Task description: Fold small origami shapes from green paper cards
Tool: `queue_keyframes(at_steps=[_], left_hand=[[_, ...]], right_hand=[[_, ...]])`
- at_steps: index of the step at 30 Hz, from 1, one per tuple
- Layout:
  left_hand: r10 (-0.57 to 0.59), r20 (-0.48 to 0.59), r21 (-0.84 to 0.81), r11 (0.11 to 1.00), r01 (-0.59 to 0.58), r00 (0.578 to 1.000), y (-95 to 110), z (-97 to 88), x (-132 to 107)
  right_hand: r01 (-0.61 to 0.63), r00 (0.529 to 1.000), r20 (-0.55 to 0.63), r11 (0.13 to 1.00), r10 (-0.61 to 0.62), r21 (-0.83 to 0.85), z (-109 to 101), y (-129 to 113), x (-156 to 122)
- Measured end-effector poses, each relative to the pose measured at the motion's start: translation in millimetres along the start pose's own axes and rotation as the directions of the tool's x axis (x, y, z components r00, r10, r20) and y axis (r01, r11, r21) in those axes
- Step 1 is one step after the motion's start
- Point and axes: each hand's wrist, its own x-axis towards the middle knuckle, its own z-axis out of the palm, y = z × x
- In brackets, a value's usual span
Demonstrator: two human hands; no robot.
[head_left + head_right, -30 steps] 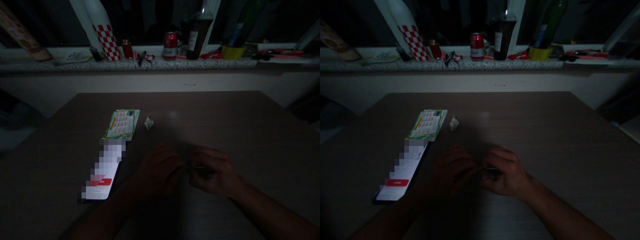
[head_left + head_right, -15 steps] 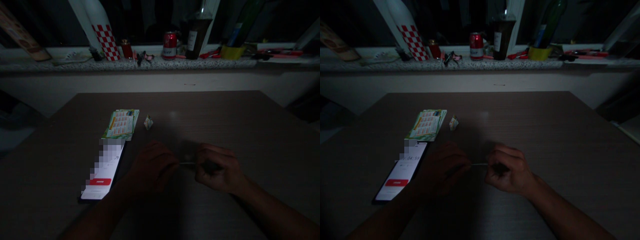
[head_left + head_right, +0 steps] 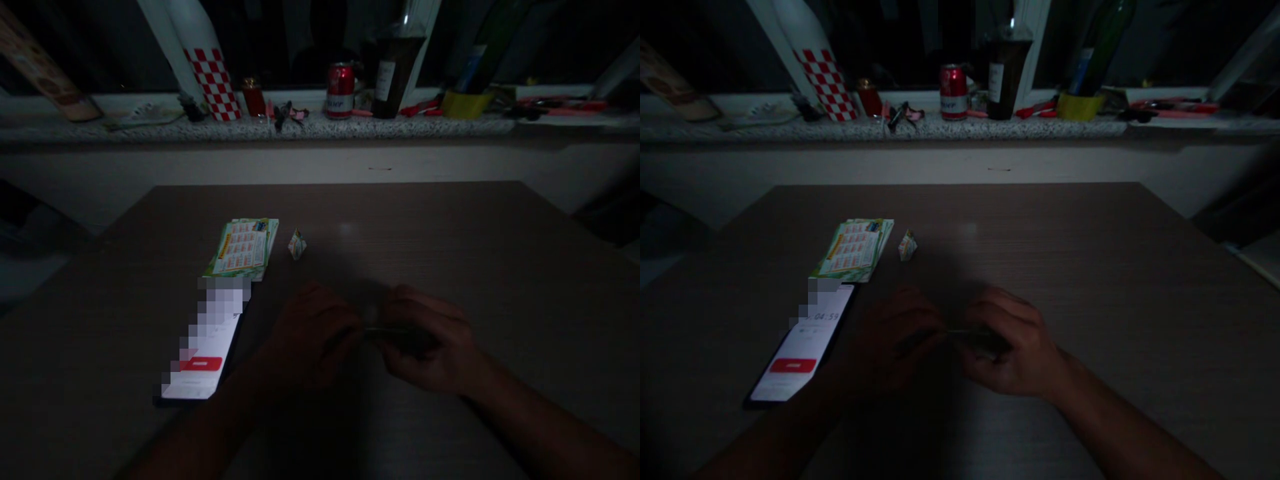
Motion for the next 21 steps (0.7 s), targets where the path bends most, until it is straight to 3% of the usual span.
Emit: queue_keyframes(at_steps=[4,9,21], left_hand=[[-0.012,0.025,-0.005,1.000,0.012,1.000,0.5,4.9,-1.7],[-0.007,-0.014,-0.027,1.000,0.007,1.000,-3.0,4.4,-4.7],[0.024,-0.023,-0.042,0.999,-0.025,0.999,-1.1,7.0,-3.4]], right_hand=[[0.043,0.998,0.037,0.997,-0.046,0.062,5.8,0.2,1.8],[0.016,1.000,0.022,0.998,-0.018,0.053,2.8,1.4,0.7],[0.094,0.995,0.020,0.995,-0.094,0.029,5.7,0.6,5.2]])
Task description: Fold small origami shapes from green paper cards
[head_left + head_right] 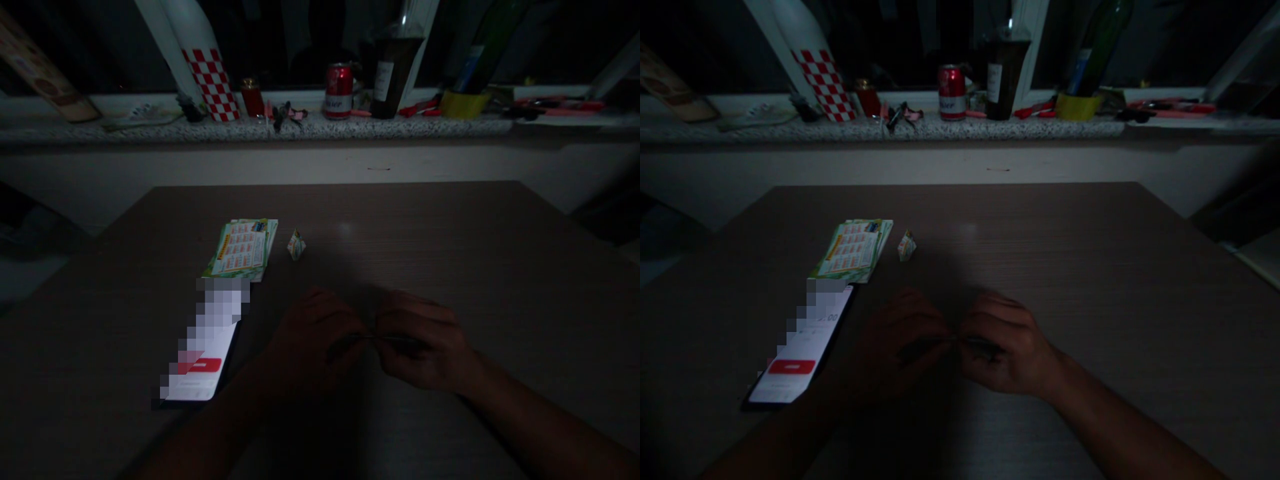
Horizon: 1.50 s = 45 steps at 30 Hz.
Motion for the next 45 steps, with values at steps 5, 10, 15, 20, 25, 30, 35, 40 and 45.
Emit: queue_keyframes(at_steps=[5,10,15,20,25,30,35,40,45], left_hand=[[0.025,-0.001,0.046,0.999,-0.025,1.000,4,-0.3,2],[0.048,0.017,0.119,0.992,-0.050,0.999,6,2.0,8],[0.050,0.023,0.115,0.992,-0.052,0.998,4,4.0,9],[0.005,0.018,0.056,0.998,-0.006,1.000,2,1.9,6],[-0.029,0.026,-0.015,0.999,0.030,0.999,0,-2.9,6],[-0.057,0.062,-0.098,0.993,0.063,0.996,-2,-9.7,4],[-0.113,0.169,-0.078,0.989,0.128,0.979,-6,-15.3,1],[-0.177,0.225,-0.005,0.983,0.183,0.958,-7,-17.6,0],[-0.227,0.203,-0.027,0.971,0.237,0.953,-8,-19.8,1]], right_hand=[[0.018,1.000,-0.001,0.999,-0.018,-0.028,2,1,-1],[0.062,0.998,0.034,0.996,-0.061,-0.056,2,2,-3],[0.070,0.997,0.035,0.997,-0.069,-0.033,3,2,-3],[0.080,0.997,-0.018,0.997,-0.080,-0.002,4,1,-3],[0.067,0.997,-0.024,0.998,-0.067,0.002,2,0,-2],[0.040,0.999,-0.016,0.999,-0.040,0.011,0,-2,-1],[-0.014,0.999,-0.040,1.000,0.015,0.013,-3,-2,-2],[-0.024,0.999,-0.039,1.000,0.024,-0.009,-5,-2,0],[-0.039,0.999,-0.030,0.999,0.040,0.020,-6,-1,-1]])
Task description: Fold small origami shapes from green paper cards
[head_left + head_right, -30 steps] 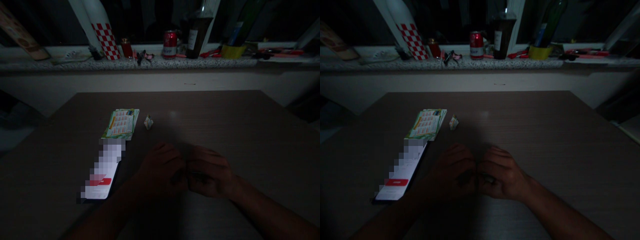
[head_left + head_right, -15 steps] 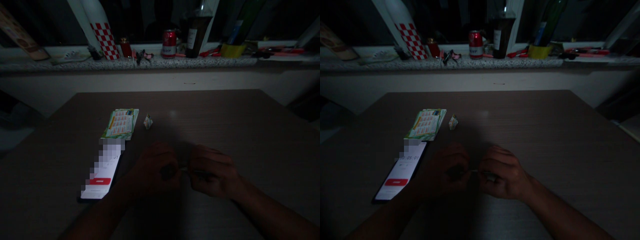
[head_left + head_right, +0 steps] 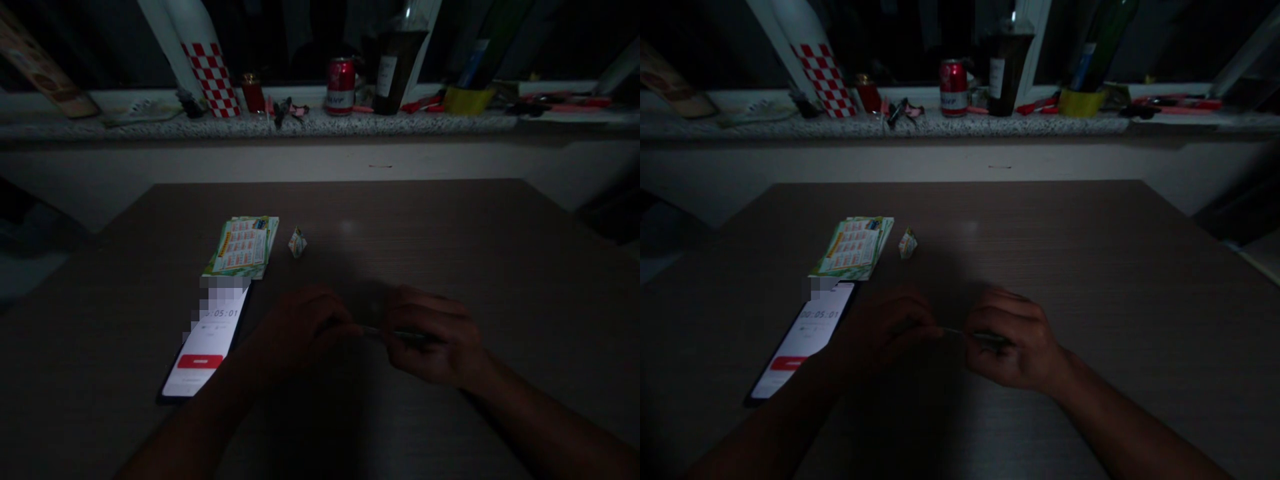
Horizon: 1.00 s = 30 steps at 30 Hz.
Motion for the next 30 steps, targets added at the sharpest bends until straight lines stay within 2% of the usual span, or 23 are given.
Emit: queue_keyframes(at_steps=[10,13,18,25,30], left_hand=[[0.048,-0.058,-0.056,0.997,-0.051,0.997,2,-1.2,-1],[0.015,-0.087,-0.106,0.994,-0.024,0.996,1,-0.2,-1],[-0.076,-0.072,-0.148,0.987,0.065,0.994,3,0.2,-1],[0.032,-0.020,0.030,0.999,-0.031,0.999,4,2.7,-1],[0.080,0.042,0.107,0.991,-0.084,0.996,9,11.3,-1]], right_hand=[[-0.050,0.999,-0.006,0.999,0.050,-0.009,-3,1,-2],[-0.037,0.999,-0.007,0.999,0.037,-0.013,-3,1,-2],[-0.045,0.999,-0.014,0.999,0.045,-0.015,-3,2,-3],[-0.102,0.993,0.052,0.993,0.105,-0.060,-2,5,-5],[-0.002,0.993,0.115,0.994,0.015,-0.111,1,5,-4]])
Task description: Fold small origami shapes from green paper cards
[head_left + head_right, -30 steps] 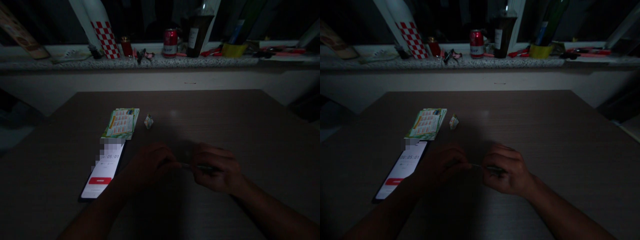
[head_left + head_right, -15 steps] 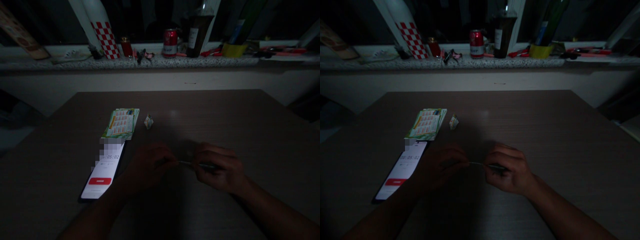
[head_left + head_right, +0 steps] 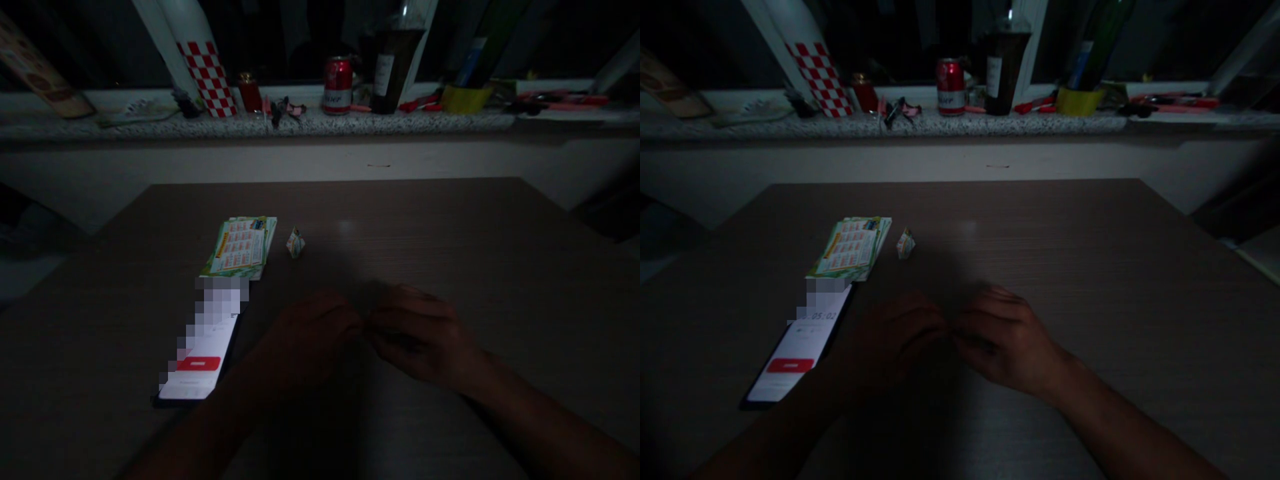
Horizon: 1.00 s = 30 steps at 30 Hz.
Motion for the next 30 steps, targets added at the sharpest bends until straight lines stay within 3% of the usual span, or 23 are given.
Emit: queue_keyframes(at_steps=[3,5,9,11,15,19,23,30], left_hand=[[-0.055,-0.041,-0.099,0.994,0.051,0.998,3,0.3,1],[-0.148,-0.068,-0.254,0.959,0.126,0.987,2,-1.8,1],[-0.414,-0.006,-0.553,0.760,0.342,0.910,-3,-3.3,1],[-0.485,0.068,-0.642,0.647,0.410,0.872,-5,-0.8,3],[-0.476,0.170,-0.761,0.493,0.422,0.863,-4,6.4,7],[-0.445,0.214,-0.823,0.397,0.406,0.870,-1,11.9,9],[-0.441,0.211,-0.835,0.382,0.395,0.872,-2,14.6,8],[-0.492,0.169,-0.759,0.488,0.431,0.854,4,12.7,10]], right_hand=[[0.026,1.000,0.001,1.000,-0.026,0.016,-1,-2,1],[-0.031,0.999,-0.024,0.996,0.033,0.084,-2,-4,2],[-0.266,0.961,0.012,0.908,0.277,0.324,-3,-8,3],[-0.351,0.925,0.015,0.840,0.379,0.414,-2,-10,3],[-0.503,0.841,0.133,0.666,0.525,0.551,1,-10,0],[-0.572,0.780,0.241,0.501,0.578,0.649,2,-8,-1],[-0.577,0.764,0.237,0.471,0.600,0.668,4,-8,-2],[-0.548,0.780,0.127,0.571,0.613,0.611,8,-11,-3]])
